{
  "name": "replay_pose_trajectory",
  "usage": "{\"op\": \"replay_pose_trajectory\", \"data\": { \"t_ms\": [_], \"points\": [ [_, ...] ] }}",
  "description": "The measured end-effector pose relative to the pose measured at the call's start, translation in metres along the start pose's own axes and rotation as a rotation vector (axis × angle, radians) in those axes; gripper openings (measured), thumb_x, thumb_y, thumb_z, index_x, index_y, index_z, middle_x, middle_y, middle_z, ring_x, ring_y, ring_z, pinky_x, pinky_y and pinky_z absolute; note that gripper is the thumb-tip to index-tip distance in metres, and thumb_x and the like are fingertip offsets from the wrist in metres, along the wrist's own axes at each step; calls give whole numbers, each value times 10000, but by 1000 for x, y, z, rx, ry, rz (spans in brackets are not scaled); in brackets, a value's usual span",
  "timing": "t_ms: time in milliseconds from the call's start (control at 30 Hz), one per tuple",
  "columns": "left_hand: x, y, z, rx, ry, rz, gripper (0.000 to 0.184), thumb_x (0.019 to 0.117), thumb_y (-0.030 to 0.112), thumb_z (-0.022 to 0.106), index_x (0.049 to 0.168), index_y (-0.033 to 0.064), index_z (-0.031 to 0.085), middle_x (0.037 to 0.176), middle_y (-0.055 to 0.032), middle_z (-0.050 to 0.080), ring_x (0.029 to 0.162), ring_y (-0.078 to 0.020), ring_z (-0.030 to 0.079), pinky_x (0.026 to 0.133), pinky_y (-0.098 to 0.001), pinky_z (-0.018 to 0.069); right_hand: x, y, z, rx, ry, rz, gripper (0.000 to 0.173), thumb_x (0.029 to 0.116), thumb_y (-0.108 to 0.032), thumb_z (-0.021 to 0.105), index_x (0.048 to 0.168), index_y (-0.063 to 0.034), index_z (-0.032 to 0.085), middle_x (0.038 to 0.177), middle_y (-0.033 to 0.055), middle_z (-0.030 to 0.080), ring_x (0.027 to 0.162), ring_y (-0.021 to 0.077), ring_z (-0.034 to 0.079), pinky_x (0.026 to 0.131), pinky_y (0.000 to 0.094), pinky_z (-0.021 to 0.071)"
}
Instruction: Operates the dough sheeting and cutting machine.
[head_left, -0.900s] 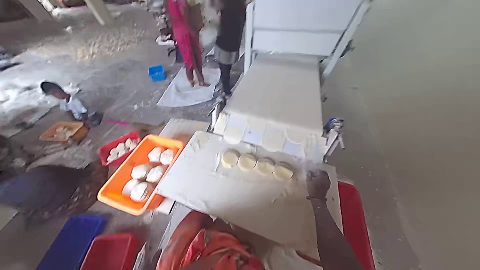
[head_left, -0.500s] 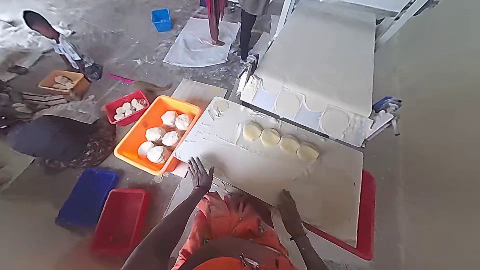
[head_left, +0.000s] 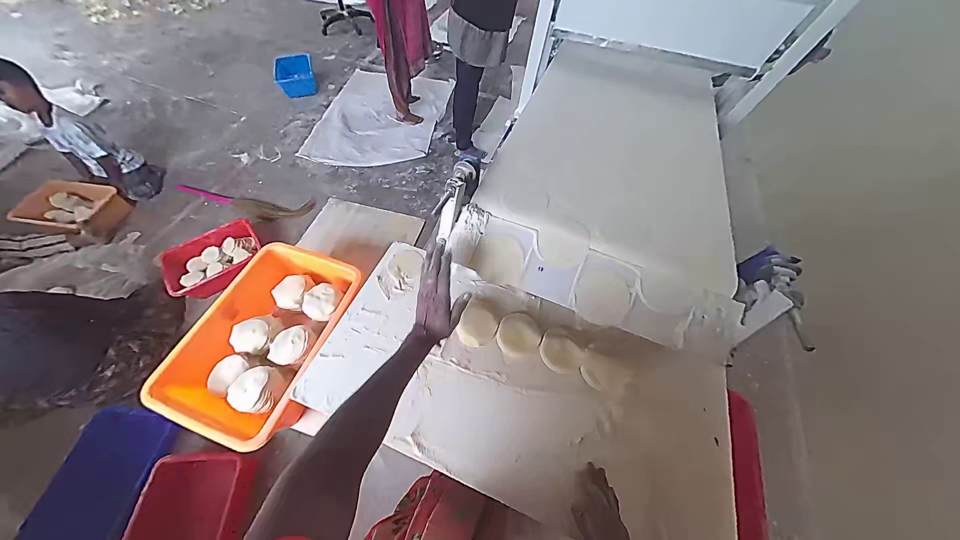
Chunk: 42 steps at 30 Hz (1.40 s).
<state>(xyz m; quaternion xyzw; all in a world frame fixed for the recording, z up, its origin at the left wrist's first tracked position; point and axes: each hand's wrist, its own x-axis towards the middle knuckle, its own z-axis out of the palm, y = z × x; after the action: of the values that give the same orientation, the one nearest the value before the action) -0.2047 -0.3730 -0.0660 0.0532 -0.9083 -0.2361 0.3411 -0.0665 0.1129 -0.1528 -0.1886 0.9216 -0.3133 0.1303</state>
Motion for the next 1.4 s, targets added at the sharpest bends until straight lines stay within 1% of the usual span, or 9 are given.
{"op": "replay_pose_trajectory", "data": {
  "t_ms": [100,233,400,500,567,700,933,1233,1400],
  "points": [
    [105,9,5,12,-47,180,881,1006,614,345,1535,-91,359,1631,-263,317,1550,-410,230,1275,-541,185,5,0,4,-34,-1,-46,645,986,-409,509,1410,75,558,1554,314,425,1497,514,302,1231,640,210],
    [161,4,24,173,-395,65,923,986,621,471,1587,-50,273,1663,-246,253,1569,-384,181,1272,-529,155,7,-9,6,-46,22,-21,668,973,-436,510,1419,58,560,1562,314,413,1497,535,280,1217,684,179],
    [72,-16,10,73,-460,89,1069,910,669,565,1625,-17,166,1699,-224,148,1585,-361,119,1288,-520,127,2,-14,5,-30,95,-69,635,996,-516,480,1396,-43,620,1561,208,476,1496,437,356,1228,631,241],
    [-27,-24,-20,36,-604,76,984,918,616,532,1569,-78,282,1645,-294,249,1555,-423,205,1262,-551,216,5,-8,-2,42,85,-28,630,985,-522,533,1390,-47,620,1559,178,490,1506,388,362,1241,571,267],
    [-107,-31,-45,67,-673,-33,961,930,632,482,1540,-96,332,1612,-317,303,1536,-457,234,1249,-586,217,7,-14,-11,138,105,61,689,967,-536,571,1416,-14,590,1560,198,479,1514,352,360,1247,503,304],
    [-209,-29,-66,256,-443,-408,1107,913,789,330,1571,-98,247,1621,-371,211,1524,-546,148,1233,-664,63,8,-47,-9,181,154,45,677,937,-460,657,1403,25,582,1531,230,498,1483,346,412,1215,459,375],
    [-213,84,2,55,-509,-451,859,987,491,454,1553,-128,267,1622,-358,229,1527,-511,198,1258,-586,148,55,-89,55,169,-159,-303,483,1007,-213,529,1429,19,564,1556,182,493,1504,342,384,1260,502,254],
    [-186,245,82,-776,-1058,-199,728,1053,451,479,1572,-38,334,1651,-234,293,1549,-338,268,1279,-450,198,58,-16,-61,38,357,378,439,1077,-157,432,1431,87,520,1463,277,543,1376,358,534,1162,461,422],
    [-186,206,34,-681,-626,-312,522,1016,358,513,1342,-36,617,1475,-259,518,1405,-384,474,1182,-491,376,37,37,-97,8,628,294,271,982,-178,634,1104,47,721,1334,283,632,1261,370,615,1047,457,503]
  ]
}}
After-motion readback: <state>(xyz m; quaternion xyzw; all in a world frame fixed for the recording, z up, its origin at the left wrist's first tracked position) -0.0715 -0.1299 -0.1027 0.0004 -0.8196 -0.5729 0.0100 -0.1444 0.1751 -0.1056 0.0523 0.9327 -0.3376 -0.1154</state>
